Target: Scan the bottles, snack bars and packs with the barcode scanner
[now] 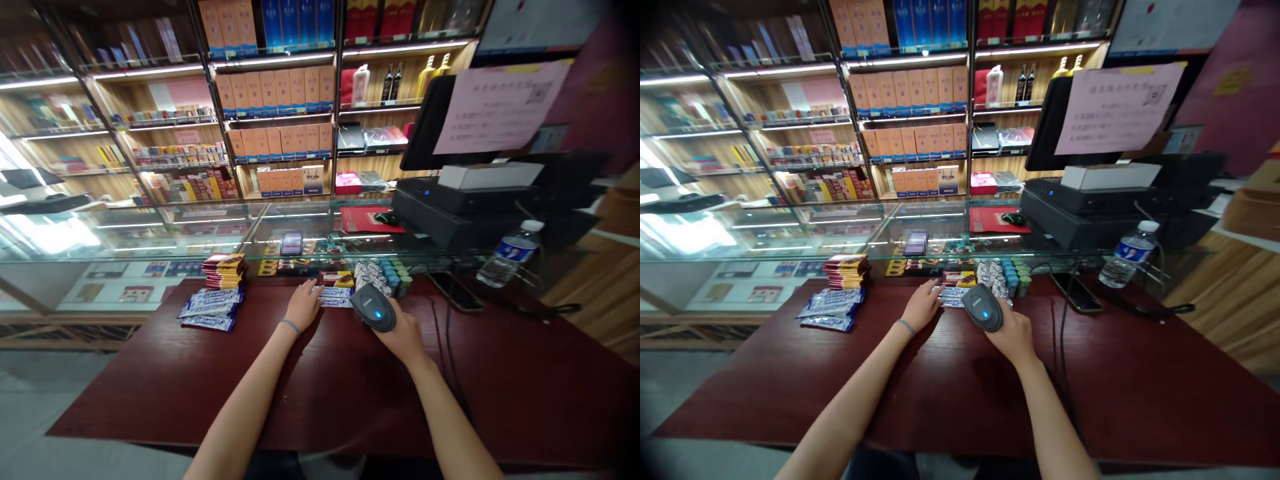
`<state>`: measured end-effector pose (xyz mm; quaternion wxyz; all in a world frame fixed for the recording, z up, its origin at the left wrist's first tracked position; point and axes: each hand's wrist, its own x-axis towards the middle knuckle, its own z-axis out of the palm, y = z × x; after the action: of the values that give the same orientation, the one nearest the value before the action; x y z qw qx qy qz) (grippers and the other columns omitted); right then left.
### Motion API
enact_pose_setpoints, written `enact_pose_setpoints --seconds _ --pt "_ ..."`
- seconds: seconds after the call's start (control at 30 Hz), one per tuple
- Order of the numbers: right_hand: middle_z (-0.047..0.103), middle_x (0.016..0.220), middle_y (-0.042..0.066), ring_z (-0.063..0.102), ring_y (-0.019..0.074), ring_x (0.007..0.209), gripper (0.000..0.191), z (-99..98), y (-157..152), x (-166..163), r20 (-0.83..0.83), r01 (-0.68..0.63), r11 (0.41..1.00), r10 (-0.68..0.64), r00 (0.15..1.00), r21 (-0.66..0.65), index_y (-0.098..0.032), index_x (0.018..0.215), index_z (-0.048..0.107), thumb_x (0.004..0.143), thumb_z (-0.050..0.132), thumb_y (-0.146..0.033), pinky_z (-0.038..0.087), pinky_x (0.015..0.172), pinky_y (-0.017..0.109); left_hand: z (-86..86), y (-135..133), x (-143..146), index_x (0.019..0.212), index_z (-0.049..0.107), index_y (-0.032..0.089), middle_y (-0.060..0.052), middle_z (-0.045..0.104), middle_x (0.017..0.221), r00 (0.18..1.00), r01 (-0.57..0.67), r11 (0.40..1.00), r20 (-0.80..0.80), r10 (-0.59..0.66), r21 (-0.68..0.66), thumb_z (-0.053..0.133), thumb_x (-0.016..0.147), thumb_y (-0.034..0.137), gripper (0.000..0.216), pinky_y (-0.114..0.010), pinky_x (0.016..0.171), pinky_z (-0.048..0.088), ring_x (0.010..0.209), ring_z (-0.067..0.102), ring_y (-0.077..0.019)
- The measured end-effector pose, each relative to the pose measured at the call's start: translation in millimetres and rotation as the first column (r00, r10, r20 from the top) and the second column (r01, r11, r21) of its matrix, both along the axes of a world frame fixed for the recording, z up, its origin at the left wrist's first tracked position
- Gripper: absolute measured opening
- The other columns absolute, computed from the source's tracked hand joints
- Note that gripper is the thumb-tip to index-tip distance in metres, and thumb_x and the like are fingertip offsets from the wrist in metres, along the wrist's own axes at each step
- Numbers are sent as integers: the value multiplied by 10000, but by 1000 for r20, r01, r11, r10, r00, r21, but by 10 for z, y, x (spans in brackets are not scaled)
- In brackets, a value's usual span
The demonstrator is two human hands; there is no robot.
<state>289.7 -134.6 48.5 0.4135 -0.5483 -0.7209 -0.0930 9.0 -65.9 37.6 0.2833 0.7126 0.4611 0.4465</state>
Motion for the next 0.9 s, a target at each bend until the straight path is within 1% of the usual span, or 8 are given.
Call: enact_pose_setpoints --seconds 0.1,0.23,0.43,0.57,0.67,0.77,0.83,0.9 --pt "789 792 60 771 293 694 468 26 -19 -17 -21 0 1000 -1 1000 -24 -204 1255 620 824 647 -385 557 611 335 -128 57 76 1208 734 271 -156 625 1450 993 -11 999 -120 16 41 675 891 184 334 -599 1276 175 1446 477 -351" --pt "786 776 59 772 293 689 454 44 -33 -34 -43 -3 1000 2 999 -30 -202 1234 633 823 658 -394 562 620 336 -210 61 84 1193 751 276 -157 700 1317 984 -1 998 -178 13 65 612 934 192 306 -541 1230 288 1288 596 -328" --pt "787 782 62 770 288 686 466 51 -38 -33 -37 -3 1000 3 999 -22 -193 1247 634 819 651 -378 551 620 327 -148 6 71 1131 782 263 -150 762 1118 953 -5 990 -300 48 143 607 929 126 300 -490 1102 448 1106 680 -308" --pt "779 764 61 767 287 686 467 25 -22 -24 -21 17 1000 -16 1000 11 -186 1238 642 820 652 -394 543 609 320 -96 -50 53 1173 765 224 -123 783 1121 916 -27 970 -381 121 243 576 959 123 302 -465 1022 516 1072 707 -286" --pt "778 764 61 763 279 672 454 -5 -4 -18 -22 10 999 -9 1000 50 -183 1219 643 815 661 -389 543 605 315 -75 -82 22 1239 740 230 -101 773 1208 971 -169 946 -118 208 276 543 1005 200 307 -425 1040 524 1127 709 -263" --pt "776 758 58 753 270 639 444 -18 2 -21 -14 5 995 -4 1000 100 -183 1215 637 807 656 -358 541 596 314 -63 -75 -8 1208 746 229 -85 780 1181 925 -322 941 248 287 109 611 985 321 276 -381 1000 547 1099 729 -255" --pt "776 759 62 753 272 638 437 -10 -5 -32 -6 8 993 -7 1000 119 -181 1211 635 811 653 -355 538 589 315 -58 -46 -21 1150 751 200 -85 795 1050 836 -303 949 455 308 -86 702 917 426 329 -353 861 586 952 756 -250" --pt "779 771 64 756 273 652 447 6 -17 -52 4 14 994 -15 1000 105 -184 1225 630 811 648 -353 538 594 313 -56 -13 -26 1098 745 160 -83 786 906 740 -165 955 609 286 -247 783 823 515 451 -314 698 581 763 739 -220"
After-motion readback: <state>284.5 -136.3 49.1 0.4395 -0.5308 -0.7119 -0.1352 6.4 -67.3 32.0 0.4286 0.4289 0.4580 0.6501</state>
